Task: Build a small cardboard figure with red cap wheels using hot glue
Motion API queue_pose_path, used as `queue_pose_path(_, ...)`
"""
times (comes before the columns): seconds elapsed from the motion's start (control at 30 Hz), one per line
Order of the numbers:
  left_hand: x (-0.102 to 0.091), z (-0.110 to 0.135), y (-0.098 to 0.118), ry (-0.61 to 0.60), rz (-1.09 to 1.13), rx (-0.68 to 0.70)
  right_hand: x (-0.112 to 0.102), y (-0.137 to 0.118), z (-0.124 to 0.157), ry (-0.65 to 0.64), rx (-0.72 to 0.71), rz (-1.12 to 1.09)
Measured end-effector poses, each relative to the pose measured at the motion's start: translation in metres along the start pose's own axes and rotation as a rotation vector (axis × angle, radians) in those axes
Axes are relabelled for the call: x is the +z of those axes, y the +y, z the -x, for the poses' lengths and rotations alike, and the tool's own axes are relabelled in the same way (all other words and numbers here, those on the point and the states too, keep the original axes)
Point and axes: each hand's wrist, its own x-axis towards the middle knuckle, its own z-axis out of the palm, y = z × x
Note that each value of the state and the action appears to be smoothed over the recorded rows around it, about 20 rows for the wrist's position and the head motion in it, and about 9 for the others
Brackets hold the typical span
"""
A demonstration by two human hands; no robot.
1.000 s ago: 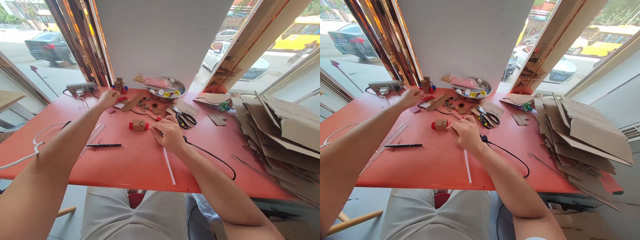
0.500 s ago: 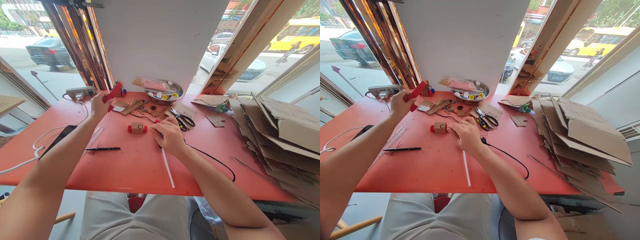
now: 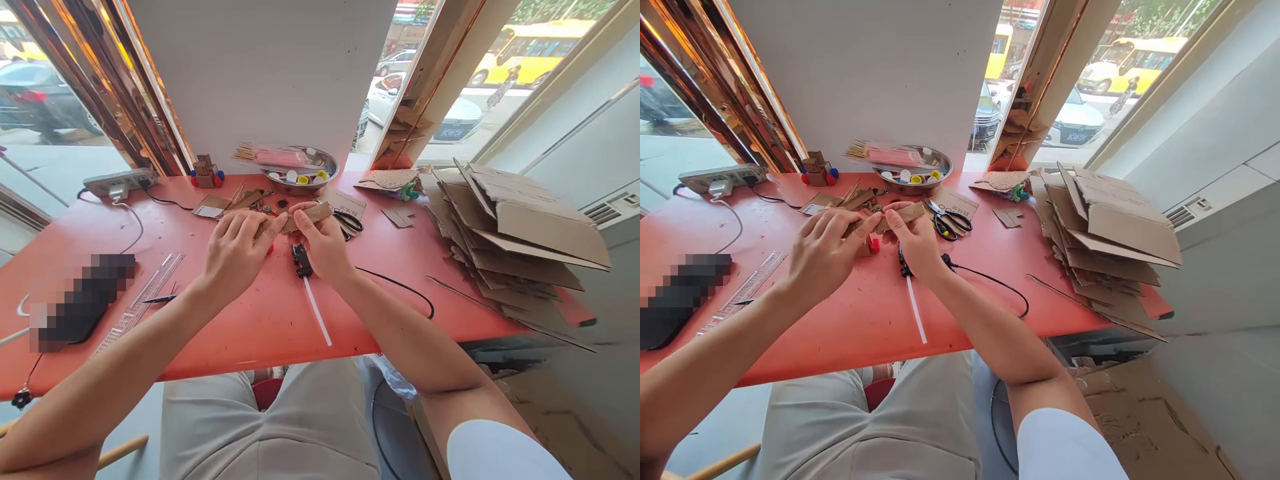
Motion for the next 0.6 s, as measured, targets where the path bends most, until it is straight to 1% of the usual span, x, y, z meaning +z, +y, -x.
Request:
queue_pose_path(0.07,0.009,0.003,0.001,0.000,-0.001,0.007,-0.003,0.003,-0.003,0.020,0.010,-0.003)
queue_pose_path(0.17,0.013,0.006,0.002,-0.056,0.093,-0.060,-0.007,0.004,-0.005,0.016,-0.006,-0.002)
queue_pose_path(0.23,0.010,0.005,0.004,-0.095,0.196,-0.136,-0.008,0.003,-0.005,-0.008,-0.019,0.011)
queue_pose_path(0.4,-0.008,-0.006,0.010,-0.162,0.513,-0.369,-0.010,-0.001,-0.003,-0.051,-0.010,0.068)
queue_pose_path(0.5,-0.014,-0.012,0.014,-0.271,0.753,-0.455,-0.011,-0.004,-0.003,-0.086,0.001,0.073)
queue_pose_path(0.6,-0.015,-0.017,0.020,-0.397,0.884,-0.488,-0.010,-0.010,-0.003,-0.176,0.029,0.044)
